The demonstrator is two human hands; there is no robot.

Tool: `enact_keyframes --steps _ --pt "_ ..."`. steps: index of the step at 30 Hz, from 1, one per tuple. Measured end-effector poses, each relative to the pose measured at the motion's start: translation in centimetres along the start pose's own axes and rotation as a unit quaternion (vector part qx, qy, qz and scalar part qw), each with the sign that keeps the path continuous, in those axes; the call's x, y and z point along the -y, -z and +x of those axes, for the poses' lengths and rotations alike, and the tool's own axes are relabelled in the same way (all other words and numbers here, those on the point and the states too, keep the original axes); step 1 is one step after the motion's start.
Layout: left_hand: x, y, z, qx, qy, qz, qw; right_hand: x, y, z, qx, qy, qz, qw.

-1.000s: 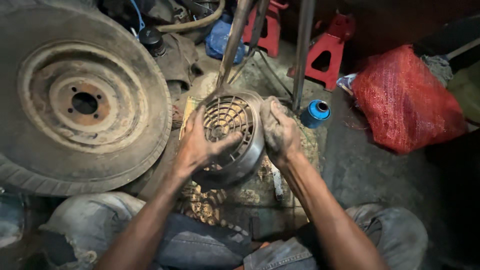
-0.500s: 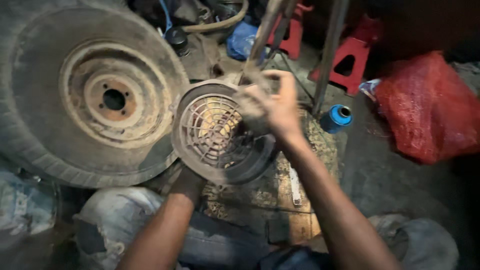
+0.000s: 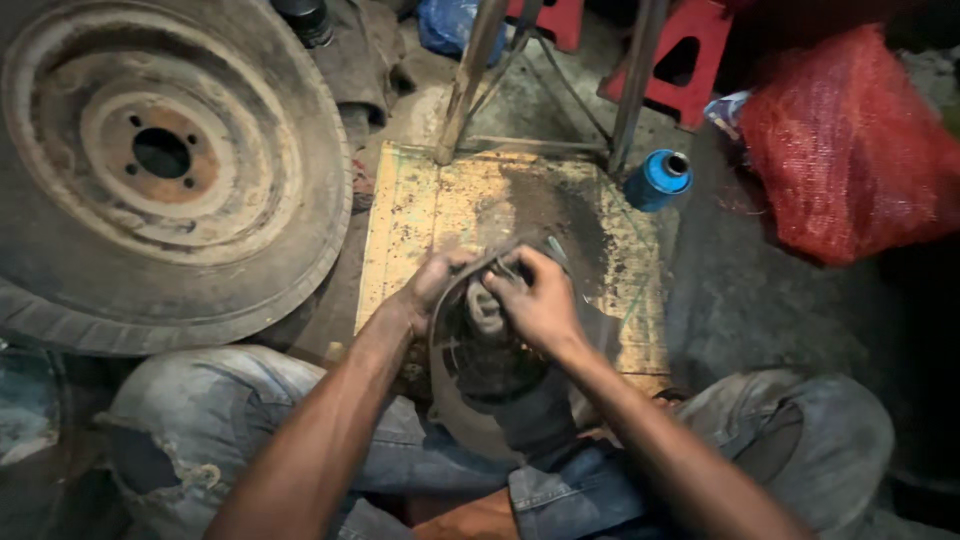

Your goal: The person scrubs a circular metal mechanical part with a wire brush and then wipes it with a cloth. The person rotates the part to clean different areas.

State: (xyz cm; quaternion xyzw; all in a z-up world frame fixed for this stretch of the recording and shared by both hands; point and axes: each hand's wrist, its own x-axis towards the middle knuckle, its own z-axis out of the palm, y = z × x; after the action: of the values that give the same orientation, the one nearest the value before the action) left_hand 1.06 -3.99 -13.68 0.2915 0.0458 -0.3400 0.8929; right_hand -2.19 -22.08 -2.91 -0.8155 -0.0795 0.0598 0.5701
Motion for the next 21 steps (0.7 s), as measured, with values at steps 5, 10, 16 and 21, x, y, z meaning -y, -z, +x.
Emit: enact_keyframes --steps 5,10,16,21 --pt "-1.7 -6.0 -3.3 -0.063 0.076 0.010 0.995 -1.0 -1.8 -1.3 -0.149 0.002 0.020 0.989" --pt "-0.8 -0.9 -2.7 0.062 0.008 0.077 0.995 1.1 -6.2 -4.0 -0.121 -0.004 -0.039 0.992" --pt "0.0 -1.1 -3.5 0.006 0.100 0.053 0.994 -0.6 -1.6 -11.7 0.266 0.173 -0.052 0.947" --pt "-0.5 -3.8 -4.5 0.037 0.103 0.035 0.993 -2.2 2.9 -9.8 0.443 0.109 -0.367 0.811"
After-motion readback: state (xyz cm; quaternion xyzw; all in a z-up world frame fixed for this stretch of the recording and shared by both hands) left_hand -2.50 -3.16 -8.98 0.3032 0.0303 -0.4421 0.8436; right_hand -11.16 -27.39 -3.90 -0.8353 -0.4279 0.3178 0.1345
